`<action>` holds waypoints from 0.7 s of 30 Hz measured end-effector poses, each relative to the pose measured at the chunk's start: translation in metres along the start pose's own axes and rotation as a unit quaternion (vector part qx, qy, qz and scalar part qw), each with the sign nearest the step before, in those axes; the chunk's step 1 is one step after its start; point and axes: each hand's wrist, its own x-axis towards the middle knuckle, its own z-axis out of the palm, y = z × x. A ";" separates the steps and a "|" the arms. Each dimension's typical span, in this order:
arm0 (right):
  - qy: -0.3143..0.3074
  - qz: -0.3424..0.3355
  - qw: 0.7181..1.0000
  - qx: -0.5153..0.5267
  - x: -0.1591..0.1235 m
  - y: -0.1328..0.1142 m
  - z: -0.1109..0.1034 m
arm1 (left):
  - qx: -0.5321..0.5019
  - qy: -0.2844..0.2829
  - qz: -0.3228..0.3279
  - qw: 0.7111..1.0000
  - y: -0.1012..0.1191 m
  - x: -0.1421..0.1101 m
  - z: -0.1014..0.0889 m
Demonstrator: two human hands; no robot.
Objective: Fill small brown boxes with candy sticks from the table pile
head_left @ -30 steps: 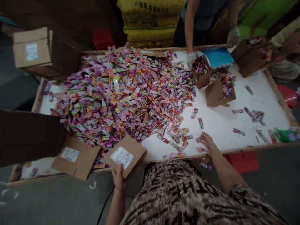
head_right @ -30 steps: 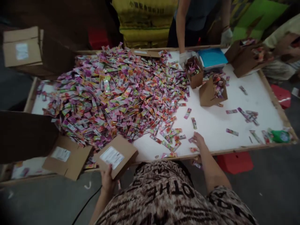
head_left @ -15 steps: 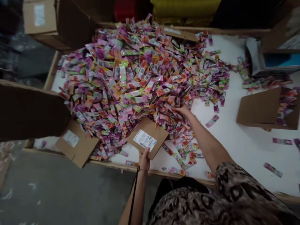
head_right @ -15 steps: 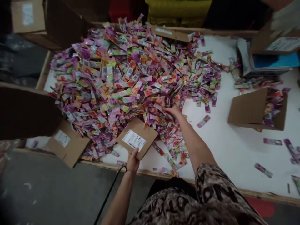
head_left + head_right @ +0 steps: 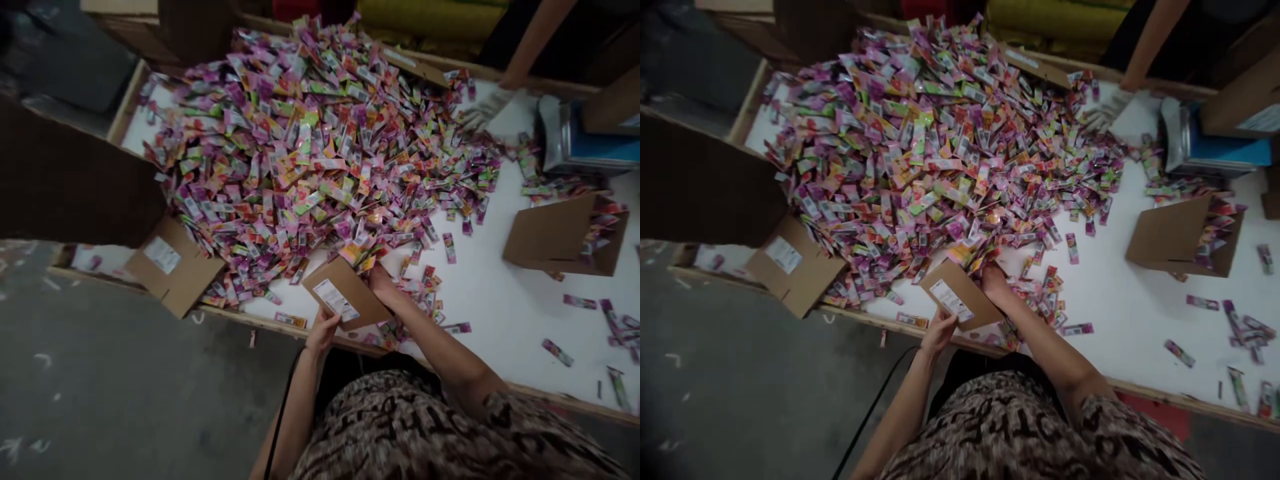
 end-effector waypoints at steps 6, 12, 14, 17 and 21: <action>-0.034 -0.071 0.935 -0.347 0.001 -0.078 0.003 | 0.156 0.023 -0.003 0.987 0.036 0.026 0.013; -0.056 -0.148 0.947 -0.278 -0.018 -0.122 -0.023 | 0.346 0.020 0.208 0.915 0.110 0.000 -0.023; 0.012 -0.156 0.976 -0.149 -0.029 -0.109 -0.051 | 0.410 -0.001 0.296 0.863 0.136 -0.005 -0.023; 0.186 -0.028 0.981 0.037 -0.035 -0.052 -0.095 | 0.509 -0.027 0.383 0.771 0.161 -0.003 -0.006; 0.345 0.187 0.905 0.162 -0.002 0.039 -0.124 | 0.629 -0.096 0.346 0.689 0.157 0.005 0.025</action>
